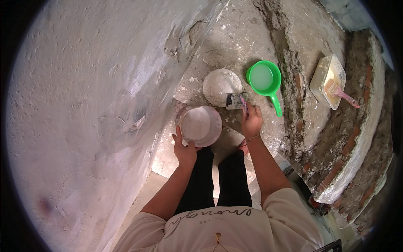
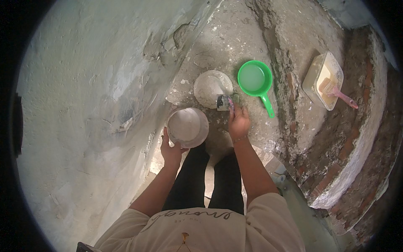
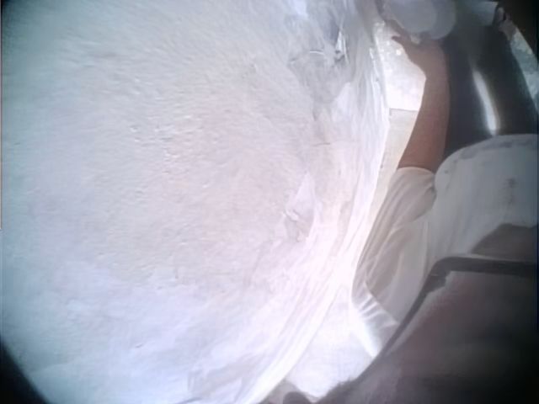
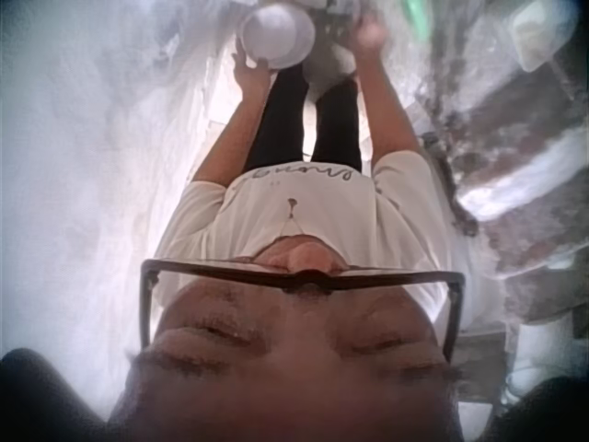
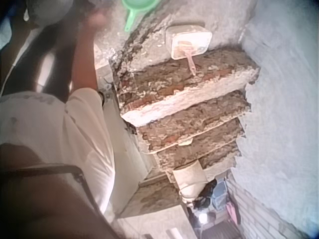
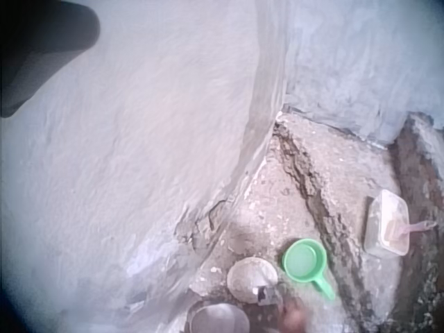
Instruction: The person prepares plaster in a container and applies it to a wall using a spatula.
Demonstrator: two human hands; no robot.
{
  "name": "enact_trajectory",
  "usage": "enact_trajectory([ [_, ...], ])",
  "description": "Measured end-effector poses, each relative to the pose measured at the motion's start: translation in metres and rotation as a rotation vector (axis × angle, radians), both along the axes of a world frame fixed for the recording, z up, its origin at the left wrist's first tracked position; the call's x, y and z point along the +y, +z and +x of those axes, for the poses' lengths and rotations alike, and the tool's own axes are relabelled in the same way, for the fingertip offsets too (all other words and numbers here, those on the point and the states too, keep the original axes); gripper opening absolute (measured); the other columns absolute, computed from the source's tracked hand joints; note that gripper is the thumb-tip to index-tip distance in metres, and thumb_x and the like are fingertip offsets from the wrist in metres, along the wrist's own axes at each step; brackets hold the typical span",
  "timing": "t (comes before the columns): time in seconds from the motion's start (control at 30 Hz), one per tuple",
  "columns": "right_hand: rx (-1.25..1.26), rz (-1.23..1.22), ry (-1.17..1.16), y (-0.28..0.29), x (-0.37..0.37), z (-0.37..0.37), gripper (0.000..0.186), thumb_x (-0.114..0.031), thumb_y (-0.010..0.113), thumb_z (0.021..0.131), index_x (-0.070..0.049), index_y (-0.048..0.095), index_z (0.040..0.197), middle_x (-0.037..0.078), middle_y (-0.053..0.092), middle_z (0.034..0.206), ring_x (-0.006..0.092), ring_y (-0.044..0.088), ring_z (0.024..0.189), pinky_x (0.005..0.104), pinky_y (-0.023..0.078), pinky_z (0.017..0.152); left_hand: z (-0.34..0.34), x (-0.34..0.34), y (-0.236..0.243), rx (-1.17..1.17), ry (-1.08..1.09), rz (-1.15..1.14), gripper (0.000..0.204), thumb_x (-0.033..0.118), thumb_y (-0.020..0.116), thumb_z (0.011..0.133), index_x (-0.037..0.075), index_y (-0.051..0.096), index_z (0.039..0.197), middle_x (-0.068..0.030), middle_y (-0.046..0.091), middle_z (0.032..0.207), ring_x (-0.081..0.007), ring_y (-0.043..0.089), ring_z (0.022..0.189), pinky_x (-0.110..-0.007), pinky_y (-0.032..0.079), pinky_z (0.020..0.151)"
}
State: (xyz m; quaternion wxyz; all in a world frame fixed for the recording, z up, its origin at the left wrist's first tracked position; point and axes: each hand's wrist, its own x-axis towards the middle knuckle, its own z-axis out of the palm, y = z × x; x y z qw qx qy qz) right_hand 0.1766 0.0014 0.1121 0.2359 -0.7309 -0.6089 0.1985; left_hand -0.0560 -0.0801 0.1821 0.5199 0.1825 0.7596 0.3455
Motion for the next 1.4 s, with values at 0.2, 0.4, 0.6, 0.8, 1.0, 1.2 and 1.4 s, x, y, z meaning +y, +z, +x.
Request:
enact_trajectory([
  [0.2,-0.001,-0.012,0.035,0.002,-0.003,0.009,0.028,-0.015,0.065,0.084,-0.004,0.066,0.11,0.021,0.058,0.09,0.0391,0.06,0.077,0.045,0.05,0.068,0.011,0.005,0.011,0.058,-0.032,-0.082,0.078,-0.013,0.045,0.08,0.008,0.021,0.151,-0.0307,0.009,0.152,-0.0467,0.044,0.125,-0.039,0.064,0.07],
  [0.4,0.051,0.081,0.003,0.021,0.0,0.004,0.025,-0.008,0.066,0.084,-0.002,0.066,0.108,0.017,0.057,0.083,0.035,0.059,0.071,0.0419,0.049,0.064,0.015,0.002,0.013,0.025,0.013,-0.076,0.08,-0.013,0.047,0.08,0.012,0.021,0.151,-0.0315,0.005,0.152,-0.0482,0.041,0.126,-0.04,0.064,0.07],
  [0.6,0.19,0.136,-0.045,-0.006,-0.009,0.017,0.022,-0.008,0.067,0.086,0.0,0.066,0.107,0.013,0.059,0.077,0.0241,0.058,0.064,0.036,0.047,0.057,0.023,0.0,0.006,0.035,-0.01,-0.048,0.08,-0.012,0.048,0.08,0.013,0.021,0.151,-0.0306,0.003,0.153,-0.0479,0.04,0.127,-0.041,0.064,0.07],
  [0.8,0.962,-0.349,-0.595,0.035,-0.02,0.036,0.024,-0.019,0.072,0.085,0.001,0.067,0.098,0.002,0.059,0.072,0.0112,0.058,0.062,0.025,0.045,0.051,0.025,0.0,0.012,0.081,-0.051,-0.073,0.08,-0.011,0.049,0.08,0.012,0.021,0.151,-0.032,0.005,0.152,-0.0476,0.046,0.123,-0.039,0.065,0.067],
  [1.0,1.124,-0.653,-0.516,0.173,-0.035,0.048,0.014,-0.012,0.071,0.084,-0.002,0.067,0.092,-0.001,0.054,0.062,0.0067,0.043,0.047,0.0214,0.031,0.042,0.024,-0.017,0.008,0.222,-0.217,0.116,0.077,-0.009,0.053,0.08,0.009,0.025,0.15,-0.0328,0.009,0.151,-0.0454,0.052,0.117,-0.036,0.065,0.062],
  [1.2,0.988,-0.774,-0.151,0.165,-0.092,0.059,0.045,-0.022,0.068,0.089,-0.001,0.058,0.127,0.005,0.067,0.094,0.0086,0.061,0.068,0.0235,0.05,0.057,0.054,-0.034,0.02,0.078,-0.308,0.271,0.073,-0.01,0.053,0.083,0.006,0.026,0.149,-0.0268,0.027,0.148,-0.0397,0.062,0.103,-0.034,0.064,0.058],
  [1.4,0.867,-0.587,-0.361,0.227,-0.111,0.117,0.045,-0.02,0.067,0.089,0.003,0.056,0.127,0.006,0.067,0.095,0.009,0.061,0.069,0.023,0.048,0.056,0.084,-0.018,0.127,-0.24,-0.185,0.112,0.072,-0.012,0.049,0.082,0.003,0.025,0.149,-0.0216,0.039,0.142,-0.0347,0.067,0.093,-0.031,0.063,0.059],
])
